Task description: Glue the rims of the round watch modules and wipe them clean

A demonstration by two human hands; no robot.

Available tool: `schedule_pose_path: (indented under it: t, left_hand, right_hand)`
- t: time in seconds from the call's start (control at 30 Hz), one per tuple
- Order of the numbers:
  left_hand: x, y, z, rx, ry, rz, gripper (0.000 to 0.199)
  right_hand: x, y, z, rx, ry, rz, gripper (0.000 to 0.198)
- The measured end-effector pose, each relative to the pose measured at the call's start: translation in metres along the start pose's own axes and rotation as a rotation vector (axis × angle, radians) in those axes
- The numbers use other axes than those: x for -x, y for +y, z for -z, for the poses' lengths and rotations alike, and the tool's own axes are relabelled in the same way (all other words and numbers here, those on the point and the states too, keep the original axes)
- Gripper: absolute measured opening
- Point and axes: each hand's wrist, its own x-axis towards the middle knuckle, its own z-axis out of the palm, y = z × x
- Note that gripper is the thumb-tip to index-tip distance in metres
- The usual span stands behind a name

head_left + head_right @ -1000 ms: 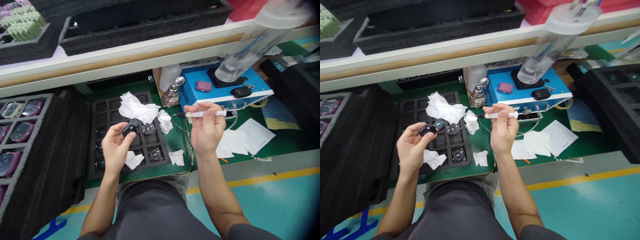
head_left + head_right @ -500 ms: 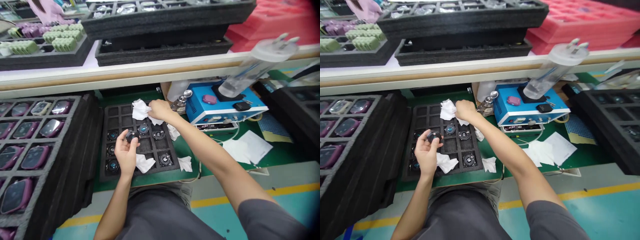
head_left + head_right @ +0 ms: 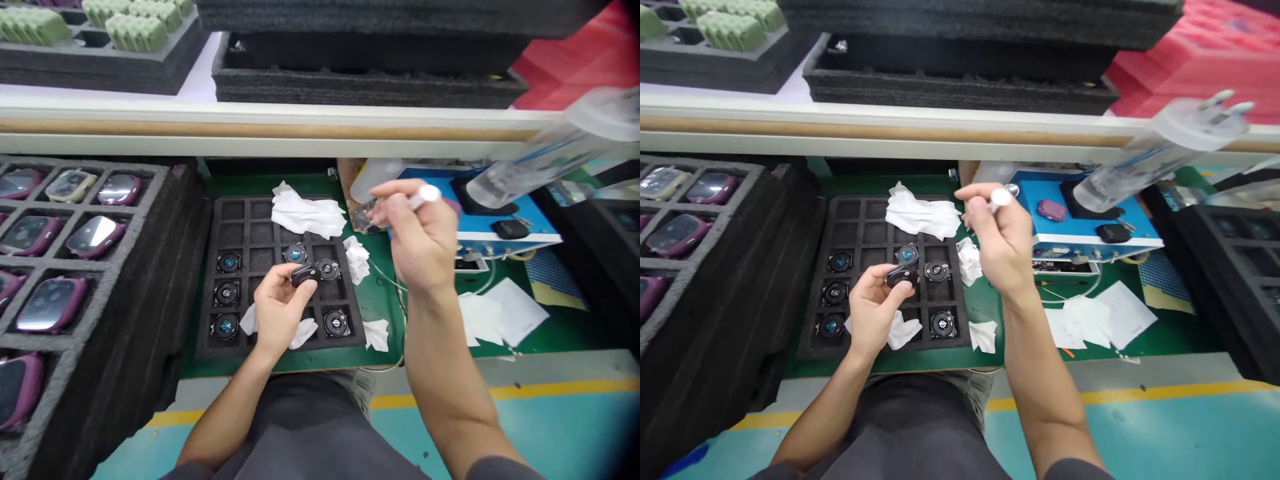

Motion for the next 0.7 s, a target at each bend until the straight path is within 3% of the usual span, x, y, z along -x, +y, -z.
schedule_pose_path:
  t: [0.13,0.33,0.4,0.57,0.7]
  left_hand:
    - [-0.006,0.001,-0.010,0.059,-0.095,0.051,0.026]
    - [-0.011,-0.007,-0.011,0.104,-0.096,0.117,0.028]
    - [-0.010,-0.010,-0.010,0.106,-0.093,0.117,0.027]
    - [-0.008,-0.012,-0.010,0.036,-0.040,0.004,0.025]
    - [-0.006,-0.011,-0.010,0.001,-0.017,-0.045,0.024]
  right_hand:
    - [0.024,-0.015,0.012,-0.253,0.153,0.046,0.016]
    - [0.032,-0.020,0.015,-0.245,0.203,0.146,0.011]
    - [0.036,-0.021,0.014,-0.077,0.138,0.176,0.006]
    - [0.052,-0.017,-0.001,0.276,-0.246,0.274,0.014]
    - [0.061,-0.010,-0.014,0.344,-0.280,0.295,0.010]
